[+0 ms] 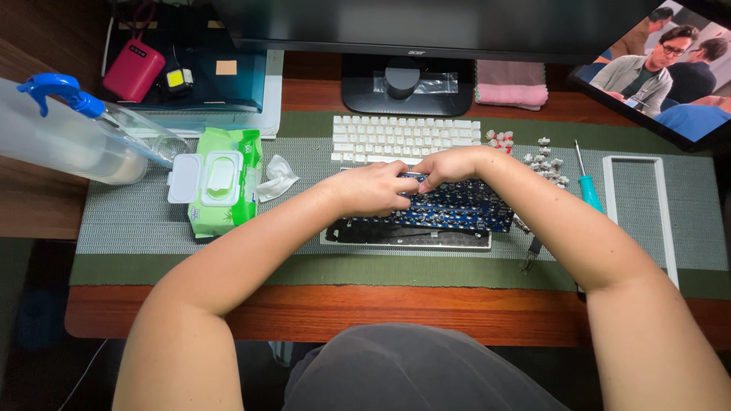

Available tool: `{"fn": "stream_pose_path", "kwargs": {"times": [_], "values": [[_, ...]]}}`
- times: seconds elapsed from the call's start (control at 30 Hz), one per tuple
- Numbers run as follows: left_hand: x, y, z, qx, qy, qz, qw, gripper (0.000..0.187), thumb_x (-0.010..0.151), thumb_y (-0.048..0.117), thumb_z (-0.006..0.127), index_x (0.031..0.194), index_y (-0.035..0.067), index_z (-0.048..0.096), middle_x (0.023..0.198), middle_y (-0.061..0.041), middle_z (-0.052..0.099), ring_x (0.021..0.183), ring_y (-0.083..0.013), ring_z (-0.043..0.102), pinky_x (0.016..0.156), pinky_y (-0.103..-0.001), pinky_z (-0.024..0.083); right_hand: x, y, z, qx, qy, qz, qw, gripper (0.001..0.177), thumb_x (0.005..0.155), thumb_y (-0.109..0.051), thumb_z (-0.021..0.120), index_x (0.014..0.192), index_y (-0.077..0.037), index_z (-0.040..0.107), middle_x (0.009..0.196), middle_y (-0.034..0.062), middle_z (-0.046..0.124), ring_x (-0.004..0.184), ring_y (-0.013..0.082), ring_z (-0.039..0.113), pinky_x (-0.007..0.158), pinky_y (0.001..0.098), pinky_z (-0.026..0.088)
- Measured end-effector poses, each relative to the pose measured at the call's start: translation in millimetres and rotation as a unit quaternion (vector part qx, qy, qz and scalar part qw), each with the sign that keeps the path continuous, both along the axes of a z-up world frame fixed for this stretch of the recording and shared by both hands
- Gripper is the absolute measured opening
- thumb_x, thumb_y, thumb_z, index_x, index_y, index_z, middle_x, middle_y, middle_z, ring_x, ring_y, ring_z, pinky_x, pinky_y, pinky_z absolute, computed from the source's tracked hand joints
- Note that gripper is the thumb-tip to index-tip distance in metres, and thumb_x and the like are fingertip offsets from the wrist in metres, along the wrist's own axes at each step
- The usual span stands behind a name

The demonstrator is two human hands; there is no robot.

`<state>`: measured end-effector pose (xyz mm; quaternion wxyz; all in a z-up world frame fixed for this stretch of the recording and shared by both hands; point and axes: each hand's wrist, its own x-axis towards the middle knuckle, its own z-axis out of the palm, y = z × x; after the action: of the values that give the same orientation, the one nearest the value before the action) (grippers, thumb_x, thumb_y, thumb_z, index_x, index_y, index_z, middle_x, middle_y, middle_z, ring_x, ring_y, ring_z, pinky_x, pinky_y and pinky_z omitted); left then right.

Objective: The person cleans a disassembled mechanical keyboard by wiping the PCB with a wet wipe and using a keycap puller to remove switches one by one. The person then flips the PCB to inspect the underside and continues removing switches.

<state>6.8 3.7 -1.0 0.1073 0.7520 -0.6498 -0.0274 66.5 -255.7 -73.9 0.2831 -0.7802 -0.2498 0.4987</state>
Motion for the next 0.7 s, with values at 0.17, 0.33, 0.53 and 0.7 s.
{"fn": "stream_pose_path", "kwargs": {"times": [0.17,0.33,0.53,0.7], "values": [[-11.4,-0.4,12.9,0.009,-0.057,0.011,0.998,0.013,0.082,0.025,0.072,0.086,0.013,0.075,0.12,-0.007,0.06,0.125,-0.0337,0.053,0.107,-0.059,0.044,-5.1,-0.7,12.5,0.001,-0.004,-0.01,1.0,0.05,0.089,-0.026,0.069,0.135,-0.007,0.065,0.117,0.008,0.077,0.107,0.0173,0.066,0.098,0.0335,0.047],[-50.4,15.5,4.9,-0.083,-0.117,0.062,0.988,0.017,0.076,0.028,0.075,0.071,0.012,0.072,0.13,-0.009,0.062,0.137,-0.0321,0.049,0.111,-0.07,0.034,-21.0,4.3,47.7,0.011,-0.034,-0.034,0.999,0.053,0.091,-0.028,0.068,0.138,-0.006,0.06,0.125,0.0085,0.074,0.113,0.0192,0.067,0.102,0.0345,0.047],[-123.1,45.1,-39.4,-0.251,-0.024,0.222,0.942,0.018,0.089,0.018,0.076,0.103,0.009,0.069,0.138,-0.01,0.06,0.143,-0.0304,0.05,0.123,-0.058,0.035,-54.4,-4.6,92.2,0.028,-0.112,-0.107,0.988,0.046,0.093,-0.027,0.066,0.133,-0.003,0.064,0.117,0.0079,0.074,0.106,0.0168,0.066,0.095,0.0333,0.05],[-134.5,57.1,-56.1,-0.282,0.068,0.464,0.837,0.042,0.083,0.018,0.075,0.123,0.008,0.064,0.139,-0.016,0.056,0.139,-0.037,0.048,0.118,-0.062,0.032,-65.7,-16.2,96.6,0.082,-0.1,-0.194,0.972,0.034,0.099,-0.022,0.067,0.123,0.002,0.072,0.098,0.0073,0.067,0.091,0.0123,0.056,0.081,0.0326,0.051]]}}
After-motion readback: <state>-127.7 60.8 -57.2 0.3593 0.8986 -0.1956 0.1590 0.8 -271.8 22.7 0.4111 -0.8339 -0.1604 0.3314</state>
